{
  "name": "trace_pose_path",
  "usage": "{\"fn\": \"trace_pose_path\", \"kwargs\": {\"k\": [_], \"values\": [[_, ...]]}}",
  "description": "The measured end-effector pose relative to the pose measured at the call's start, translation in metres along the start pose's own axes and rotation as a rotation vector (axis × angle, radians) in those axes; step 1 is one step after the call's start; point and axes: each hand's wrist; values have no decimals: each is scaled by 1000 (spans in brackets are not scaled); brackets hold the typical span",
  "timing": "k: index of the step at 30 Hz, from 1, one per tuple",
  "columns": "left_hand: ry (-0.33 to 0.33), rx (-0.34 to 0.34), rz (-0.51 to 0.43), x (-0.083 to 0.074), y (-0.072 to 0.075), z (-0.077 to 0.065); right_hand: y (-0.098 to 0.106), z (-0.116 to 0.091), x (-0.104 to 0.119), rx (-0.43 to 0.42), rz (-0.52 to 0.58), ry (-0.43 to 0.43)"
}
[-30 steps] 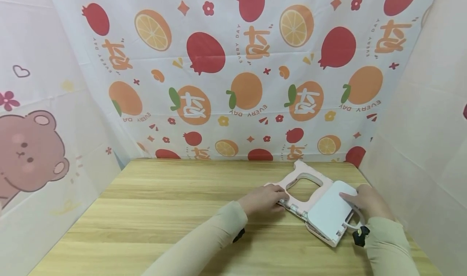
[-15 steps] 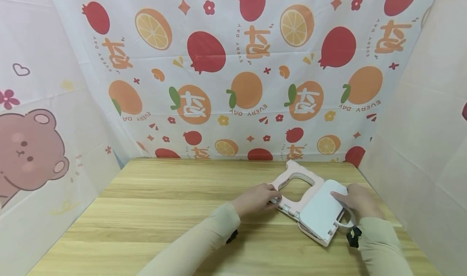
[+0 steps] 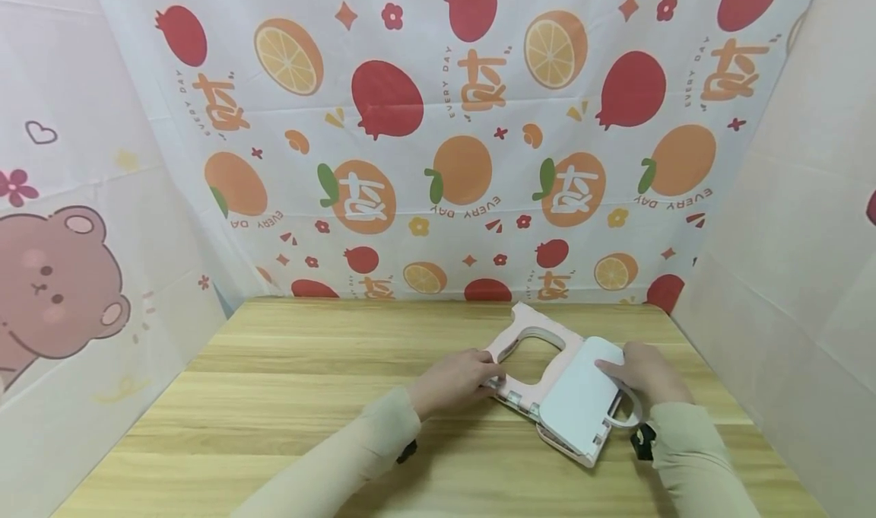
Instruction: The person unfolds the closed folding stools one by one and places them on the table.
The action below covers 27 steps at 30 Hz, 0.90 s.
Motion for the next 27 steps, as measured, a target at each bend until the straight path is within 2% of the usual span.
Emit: {"fn": "trace_pose_path", "kwargs": {"k": [8,13,17,27], "values": [[14,16,-11,8,9,-22,-2,2,24,1,-27,35],[56,11,-39,12,14,-39,-2,0,41,19,-22,71],[76,-10,-79,17,15,-53,-6,-1,54,32,1,75],[53,-77,-124,28,18,-83,-14,-4,87,31,13,82]]}}
Point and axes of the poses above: each hand's wrist, its own z-axis towards the middle knuckle, its own y-axis out of the back of the hand, x = y × z, and after that the axes turned 5 degrees about -z, right-handed
